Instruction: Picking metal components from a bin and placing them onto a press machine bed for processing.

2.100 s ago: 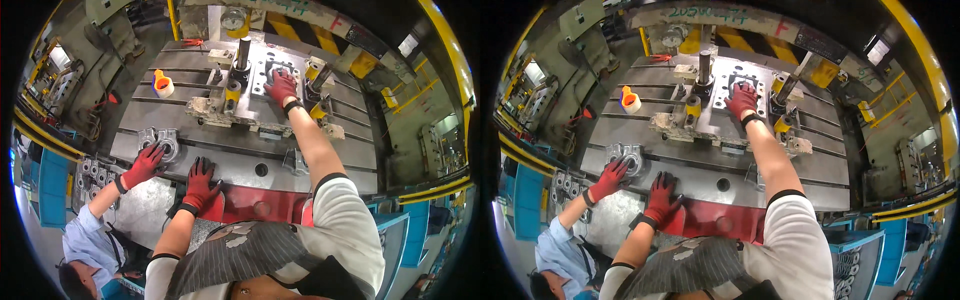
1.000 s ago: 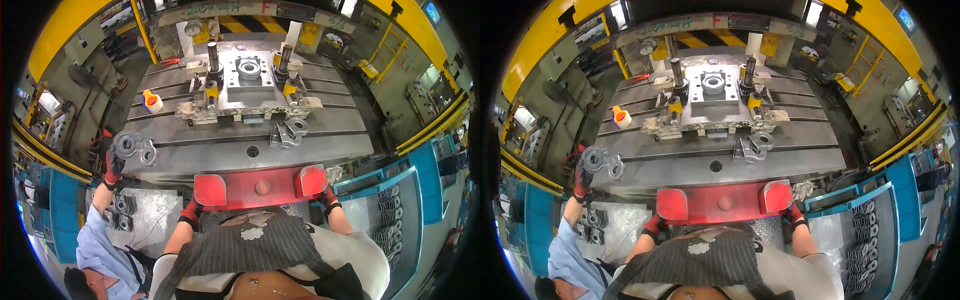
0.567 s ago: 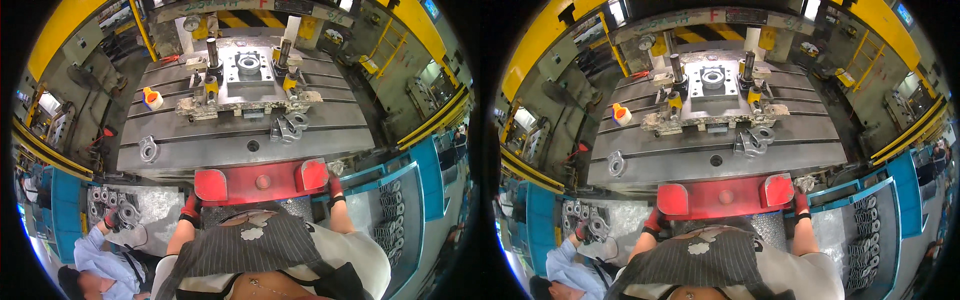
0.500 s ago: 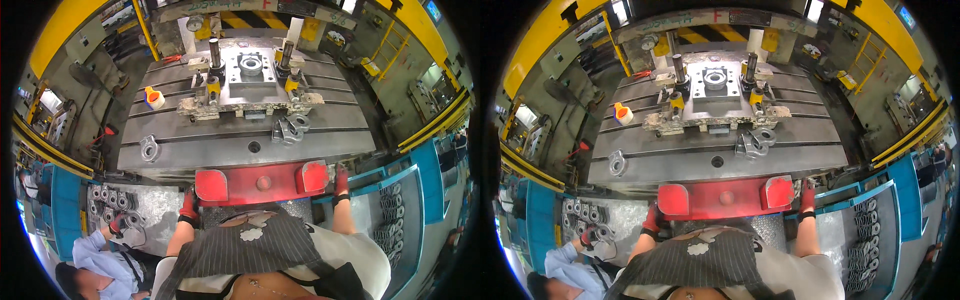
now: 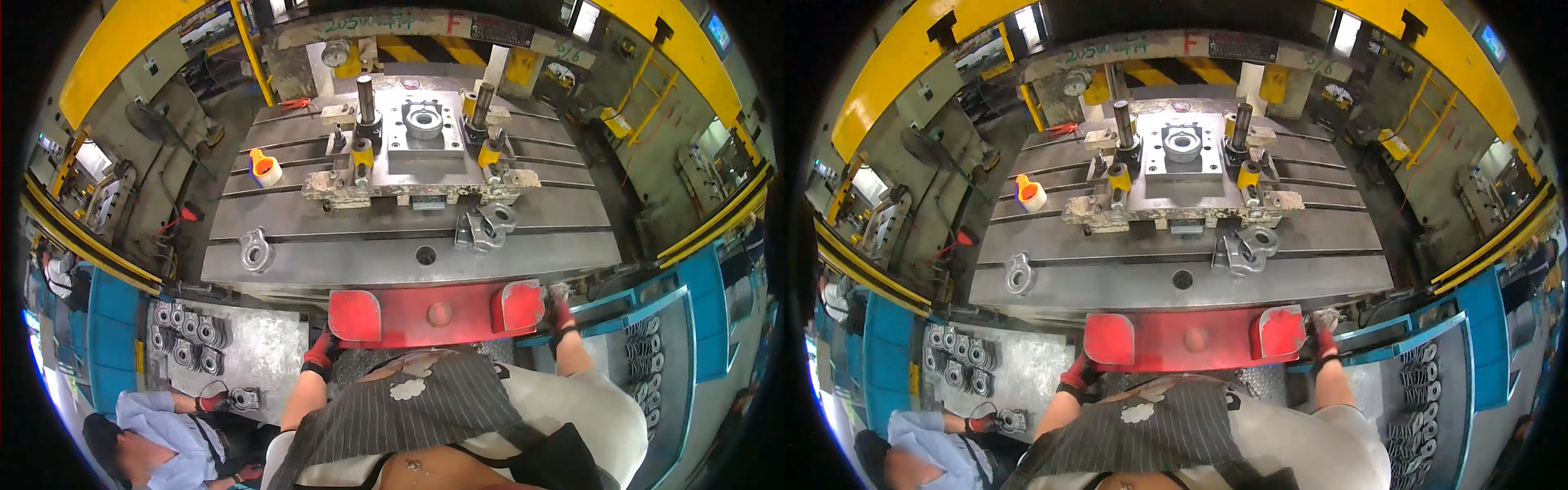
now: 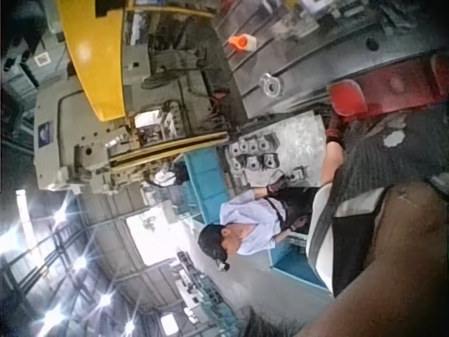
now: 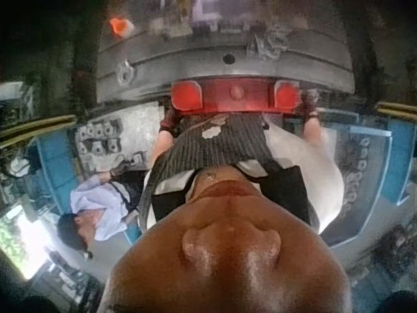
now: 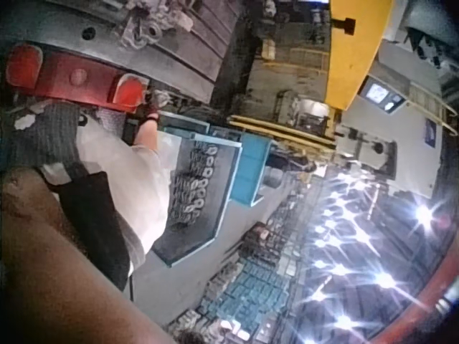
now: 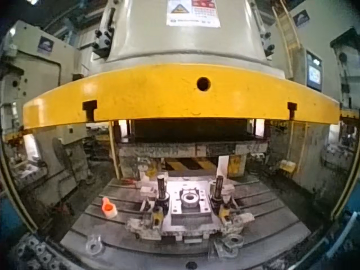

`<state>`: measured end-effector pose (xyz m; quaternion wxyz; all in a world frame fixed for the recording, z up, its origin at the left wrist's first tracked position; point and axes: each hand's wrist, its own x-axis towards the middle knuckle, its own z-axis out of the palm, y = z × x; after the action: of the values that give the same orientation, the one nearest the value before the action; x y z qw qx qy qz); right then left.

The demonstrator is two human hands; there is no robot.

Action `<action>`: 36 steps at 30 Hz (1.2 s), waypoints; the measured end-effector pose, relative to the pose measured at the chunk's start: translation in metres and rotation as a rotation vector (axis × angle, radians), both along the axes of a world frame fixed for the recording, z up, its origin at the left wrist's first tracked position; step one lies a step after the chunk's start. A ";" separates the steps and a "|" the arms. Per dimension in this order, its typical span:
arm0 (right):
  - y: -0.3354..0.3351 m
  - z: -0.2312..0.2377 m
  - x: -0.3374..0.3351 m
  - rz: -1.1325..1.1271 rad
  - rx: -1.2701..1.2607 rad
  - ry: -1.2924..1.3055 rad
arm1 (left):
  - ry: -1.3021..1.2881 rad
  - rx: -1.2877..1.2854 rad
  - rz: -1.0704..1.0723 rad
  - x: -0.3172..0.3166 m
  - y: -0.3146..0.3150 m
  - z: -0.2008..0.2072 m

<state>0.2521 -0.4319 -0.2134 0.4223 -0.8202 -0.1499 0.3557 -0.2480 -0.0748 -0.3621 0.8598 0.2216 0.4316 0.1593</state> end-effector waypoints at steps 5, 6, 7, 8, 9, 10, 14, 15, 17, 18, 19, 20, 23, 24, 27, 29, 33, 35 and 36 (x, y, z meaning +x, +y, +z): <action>-0.050 -0.153 0.004 -0.180 0.533 0.629 | 0.075 0.392 -0.101 0.015 0.005 -0.022; -0.051 -0.157 0.003 -0.175 0.540 0.593 | 0.099 0.500 -0.162 0.020 0.007 -0.019; -0.051 -0.159 0.006 -0.273 0.425 0.541 | 0.127 0.614 -0.230 0.021 0.009 -0.016; -0.049 -0.160 0.005 -0.324 0.399 0.534 | 0.148 0.704 -0.274 0.020 0.010 -0.018; -0.047 -0.159 0.005 -0.343 0.413 0.547 | 0.175 0.809 -0.329 0.017 0.011 -0.020; -0.047 -0.159 0.003 -0.356 0.429 0.563 | 0.205 0.916 -0.382 0.013 0.011 -0.021; -0.041 -0.154 0.000 -0.375 0.448 0.596 | 0.317 1.333 -0.576 0.005 0.016 -0.023; -0.040 -0.154 0.001 -0.380 0.448 0.601 | 0.334 1.392 -0.582 0.004 0.014 -0.021; -0.041 -0.154 0.001 -0.404 0.443 0.612 | 0.364 1.418 -0.534 0.010 0.006 -0.005; -0.045 -0.156 0.001 -0.429 0.443 0.618 | 0.373 1.408 -0.492 0.021 -0.002 0.018; -0.047 -0.157 0.002 -0.448 0.440 0.627 | 0.413 1.412 -0.508 0.029 -0.008 0.046; -0.049 -0.158 0.000 -0.474 0.438 0.642 | 0.453 1.417 -0.526 0.036 -0.015 0.076; -0.045 -0.156 -0.001 -0.424 0.464 0.615 | 0.511 1.319 -0.687 0.038 -0.018 0.128; -0.043 -0.156 -0.001 -0.410 0.469 0.608 | 0.421 1.186 -0.697 0.037 -0.017 0.137; -0.039 -0.154 -0.002 -0.367 0.493 0.590 | 0.377 1.155 -0.618 0.036 -0.014 0.119; -0.038 -0.155 -0.002 -0.335 0.512 0.569 | 0.322 1.094 -0.545 0.038 -0.004 0.079; -0.040 -0.159 0.002 -0.253 0.561 0.494 | 0.211 0.862 -0.429 0.047 0.009 0.023; -0.044 -0.160 0.003 -0.229 0.560 0.449 | 0.154 0.707 -0.377 0.048 0.012 0.009; -0.041 -0.153 0.001 -0.249 0.524 0.421 | 0.135 0.628 -0.341 0.041 0.014 0.002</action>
<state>0.2529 -0.4729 -0.3660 0.6799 -0.6049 -0.0448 0.4122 -0.2068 -0.0604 -0.3597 0.7337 0.5535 0.3743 0.1232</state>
